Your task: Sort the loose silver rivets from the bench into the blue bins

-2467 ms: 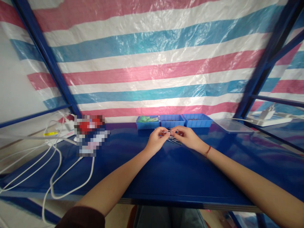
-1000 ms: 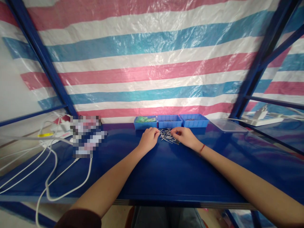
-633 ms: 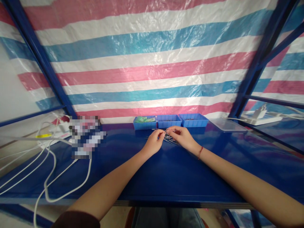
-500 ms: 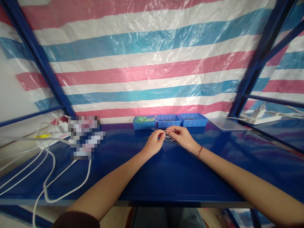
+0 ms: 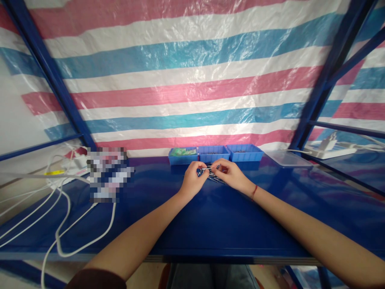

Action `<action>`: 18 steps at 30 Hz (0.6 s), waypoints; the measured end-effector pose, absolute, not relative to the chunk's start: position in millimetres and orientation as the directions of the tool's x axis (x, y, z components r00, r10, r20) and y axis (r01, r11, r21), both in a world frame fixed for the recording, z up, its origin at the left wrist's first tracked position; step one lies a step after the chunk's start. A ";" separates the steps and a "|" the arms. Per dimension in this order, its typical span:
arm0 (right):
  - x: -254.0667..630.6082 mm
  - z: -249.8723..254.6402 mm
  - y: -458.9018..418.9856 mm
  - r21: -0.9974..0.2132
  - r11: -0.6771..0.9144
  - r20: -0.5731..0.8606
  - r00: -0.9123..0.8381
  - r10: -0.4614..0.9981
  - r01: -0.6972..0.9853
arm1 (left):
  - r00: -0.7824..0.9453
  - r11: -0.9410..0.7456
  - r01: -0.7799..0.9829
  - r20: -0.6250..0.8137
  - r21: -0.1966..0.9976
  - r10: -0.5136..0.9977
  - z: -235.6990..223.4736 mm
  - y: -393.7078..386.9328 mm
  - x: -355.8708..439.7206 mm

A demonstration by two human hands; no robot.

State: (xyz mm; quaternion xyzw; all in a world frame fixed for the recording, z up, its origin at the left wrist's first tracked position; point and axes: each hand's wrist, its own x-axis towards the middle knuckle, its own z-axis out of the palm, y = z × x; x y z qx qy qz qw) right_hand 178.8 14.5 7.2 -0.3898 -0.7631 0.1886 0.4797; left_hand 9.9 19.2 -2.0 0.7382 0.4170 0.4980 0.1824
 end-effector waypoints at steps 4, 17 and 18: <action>180.2 2.6 17.1 -0.665 0.625 0.559 -0.284 0.779 0.409 | 0.159 -0.596 0.430 0.593 0.678 0.789 -0.4 17.6 10.3; 249.8 17.0 68.2 -0.606 0.046 0.549 0.376 0.746 0.794 | 0.180 -0.549 0.556 0.554 0.624 0.813 -6.3 34.5 0.2; 262.0 16.7 72.2 -0.591 0.007 0.533 0.384 0.753 0.806 | 0.202 -0.550 0.591 0.552 0.590 0.809 -5.3 36.2 -2.0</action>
